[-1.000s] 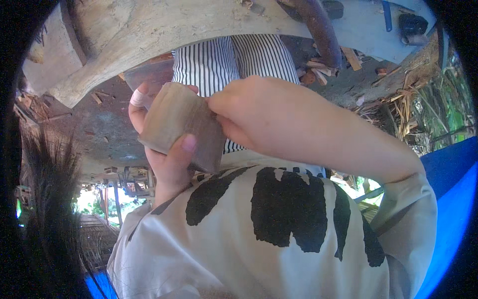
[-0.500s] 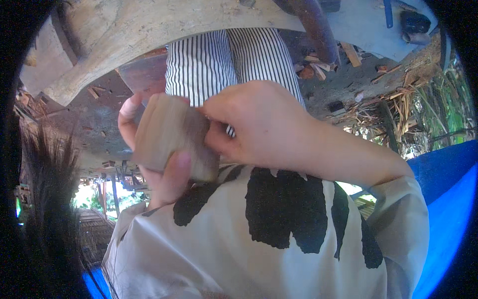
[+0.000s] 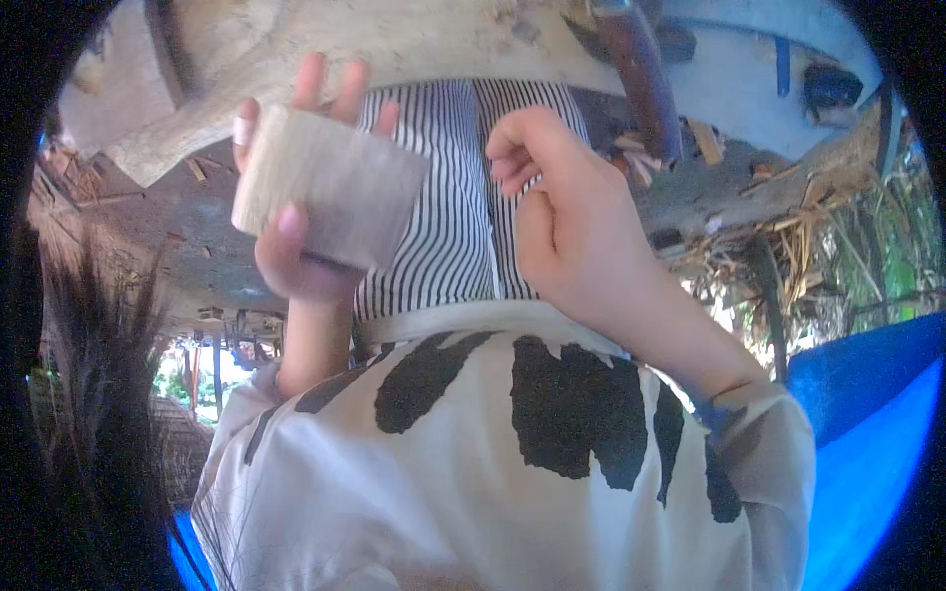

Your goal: Sanding a small wooden block and then using a chisel to carve its surface.

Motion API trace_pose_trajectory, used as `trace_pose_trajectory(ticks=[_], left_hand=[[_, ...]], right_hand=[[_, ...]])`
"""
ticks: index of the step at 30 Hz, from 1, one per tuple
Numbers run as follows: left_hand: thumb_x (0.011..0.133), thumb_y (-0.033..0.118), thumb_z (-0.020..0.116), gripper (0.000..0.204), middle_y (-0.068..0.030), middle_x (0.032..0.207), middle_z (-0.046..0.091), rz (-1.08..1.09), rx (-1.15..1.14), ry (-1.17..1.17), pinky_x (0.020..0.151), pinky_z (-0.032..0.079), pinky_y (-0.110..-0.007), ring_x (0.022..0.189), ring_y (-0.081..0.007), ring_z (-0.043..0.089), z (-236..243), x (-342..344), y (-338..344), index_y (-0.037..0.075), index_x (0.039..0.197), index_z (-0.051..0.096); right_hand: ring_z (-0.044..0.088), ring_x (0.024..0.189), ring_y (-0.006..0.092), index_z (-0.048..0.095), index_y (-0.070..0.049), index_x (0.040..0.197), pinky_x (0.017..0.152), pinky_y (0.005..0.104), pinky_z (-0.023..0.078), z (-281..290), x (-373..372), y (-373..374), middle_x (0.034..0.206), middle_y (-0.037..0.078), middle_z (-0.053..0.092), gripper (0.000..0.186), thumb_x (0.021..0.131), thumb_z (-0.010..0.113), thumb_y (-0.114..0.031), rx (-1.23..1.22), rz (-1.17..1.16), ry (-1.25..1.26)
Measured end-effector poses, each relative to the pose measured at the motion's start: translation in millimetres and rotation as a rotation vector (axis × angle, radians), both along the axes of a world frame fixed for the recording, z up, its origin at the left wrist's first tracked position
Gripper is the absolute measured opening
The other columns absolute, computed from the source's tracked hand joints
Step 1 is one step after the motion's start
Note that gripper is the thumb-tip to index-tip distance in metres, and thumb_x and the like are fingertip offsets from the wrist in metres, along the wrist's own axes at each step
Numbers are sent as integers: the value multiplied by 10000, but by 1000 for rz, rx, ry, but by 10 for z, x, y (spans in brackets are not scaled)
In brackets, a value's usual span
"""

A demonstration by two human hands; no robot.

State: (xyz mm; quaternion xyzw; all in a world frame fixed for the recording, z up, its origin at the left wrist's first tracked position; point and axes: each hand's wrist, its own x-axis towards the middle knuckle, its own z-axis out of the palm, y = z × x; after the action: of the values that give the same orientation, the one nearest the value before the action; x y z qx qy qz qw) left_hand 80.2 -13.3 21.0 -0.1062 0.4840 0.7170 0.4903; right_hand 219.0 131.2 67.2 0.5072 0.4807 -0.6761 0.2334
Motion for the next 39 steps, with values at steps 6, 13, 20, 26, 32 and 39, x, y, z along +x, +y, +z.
trace_pose_trajectory(ticks=[6,13,20,26,32,39], left_hand=[[783,132,735,940,-215,1450,356,360,-99,599,1090,394,-514,1328,-366,407,-509,-427,694,168,1480,106],[819,270,777,852,-222,1412,357,113,-292,905,1053,429,-409,1263,-292,446,-811,-508,147,13,1378,188],[867,608,614,827,-213,1169,375,-397,-718,1277,985,259,-490,1073,-304,294,-776,-492,394,-72,1281,392],[820,569,706,885,-175,1179,380,-516,-676,1237,1005,313,-423,1114,-302,346,-627,-376,356,-102,1290,373],[600,267,908,982,-175,1352,447,-725,-320,1490,1067,339,-423,1249,-318,440,-562,-1018,335,20,1374,356],[496,229,895,882,-114,1220,548,-823,-506,1534,993,316,-423,1166,-305,464,-591,-875,614,97,1287,528]], right_hand=[[497,1133,391,551,-23,1203,995,471,386,-326,-192,399,1179,201,540,433,774,532,37,1172,576,182],[526,1068,370,507,-35,1264,914,436,449,-440,-89,448,1162,191,525,441,862,679,-96,1047,485,2],[579,996,312,487,17,1294,859,384,478,-275,-132,578,1092,175,556,404,907,590,-36,932,558,60],[599,1013,194,414,28,1389,904,340,476,181,38,467,1190,174,571,484,938,564,-62,461,35,49],[629,965,281,342,-20,1488,869,350,490,206,95,159,1122,196,594,604,930,571,-43,478,376,84],[535,694,285,387,-135,1502,653,351,467,-20,-10,-118,817,147,524,601,936,536,0,583,437,156]])
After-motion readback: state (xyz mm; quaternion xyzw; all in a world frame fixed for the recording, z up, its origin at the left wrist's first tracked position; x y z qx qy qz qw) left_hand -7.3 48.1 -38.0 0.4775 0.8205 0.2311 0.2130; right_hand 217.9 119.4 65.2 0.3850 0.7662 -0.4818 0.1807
